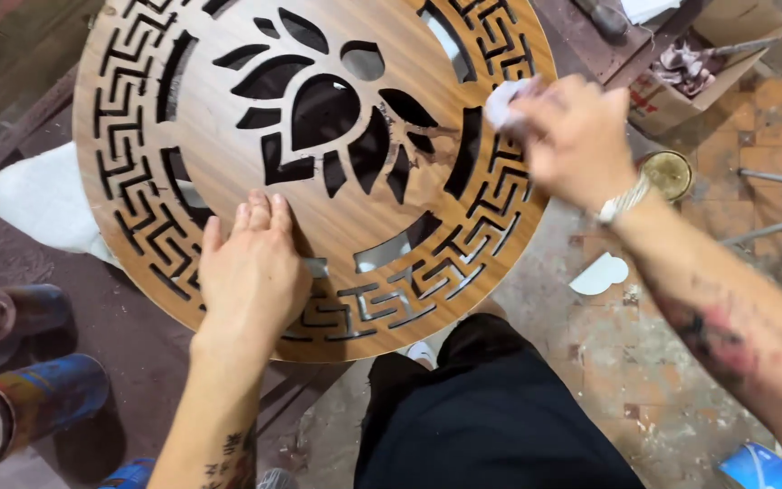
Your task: Staining a laser-cut wooden plaque using a cloth.
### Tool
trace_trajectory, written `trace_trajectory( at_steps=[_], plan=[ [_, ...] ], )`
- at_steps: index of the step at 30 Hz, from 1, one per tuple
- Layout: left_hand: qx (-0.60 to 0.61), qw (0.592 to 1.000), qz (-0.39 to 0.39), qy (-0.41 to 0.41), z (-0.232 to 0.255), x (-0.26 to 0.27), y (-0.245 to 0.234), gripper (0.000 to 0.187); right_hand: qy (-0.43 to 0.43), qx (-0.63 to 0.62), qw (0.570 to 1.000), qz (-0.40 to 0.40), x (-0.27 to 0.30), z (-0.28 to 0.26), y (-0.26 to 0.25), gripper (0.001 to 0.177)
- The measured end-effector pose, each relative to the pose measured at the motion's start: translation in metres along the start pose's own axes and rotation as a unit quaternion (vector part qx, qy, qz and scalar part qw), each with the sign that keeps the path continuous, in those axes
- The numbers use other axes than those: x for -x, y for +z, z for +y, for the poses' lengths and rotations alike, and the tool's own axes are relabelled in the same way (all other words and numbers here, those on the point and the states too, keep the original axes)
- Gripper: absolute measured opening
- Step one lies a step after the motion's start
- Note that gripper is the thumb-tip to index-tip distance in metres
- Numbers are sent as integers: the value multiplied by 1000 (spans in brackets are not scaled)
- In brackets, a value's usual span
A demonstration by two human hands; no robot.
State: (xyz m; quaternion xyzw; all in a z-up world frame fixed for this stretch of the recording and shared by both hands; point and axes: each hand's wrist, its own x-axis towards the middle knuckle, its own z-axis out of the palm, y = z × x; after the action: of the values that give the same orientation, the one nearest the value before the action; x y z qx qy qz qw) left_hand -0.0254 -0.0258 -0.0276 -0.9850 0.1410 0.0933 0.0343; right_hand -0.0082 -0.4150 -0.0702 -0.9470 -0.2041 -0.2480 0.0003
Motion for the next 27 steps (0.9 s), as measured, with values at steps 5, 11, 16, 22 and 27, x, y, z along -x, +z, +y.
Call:
trace_trajectory(
  at_steps=[5,11,16,22,27],
  plan=[
    [-1,1000,-12,-25,2,-4,0,85,-68,-102,990,73,7,-57,-27,20],
    [9,1000,-6,-7,-1,-3,5,85,-27,21,998,52,15,5,5,22],
    [-3,999,-37,-24,4,-4,-2,87,-49,-94,994,-4,19,-64,-54,31],
    [5,999,-32,-9,3,-3,-6,85,-53,7,998,-39,12,-36,-39,35],
    [10,999,-40,-13,4,-3,-7,85,-37,45,998,-36,15,-15,-17,33]
  ],
)
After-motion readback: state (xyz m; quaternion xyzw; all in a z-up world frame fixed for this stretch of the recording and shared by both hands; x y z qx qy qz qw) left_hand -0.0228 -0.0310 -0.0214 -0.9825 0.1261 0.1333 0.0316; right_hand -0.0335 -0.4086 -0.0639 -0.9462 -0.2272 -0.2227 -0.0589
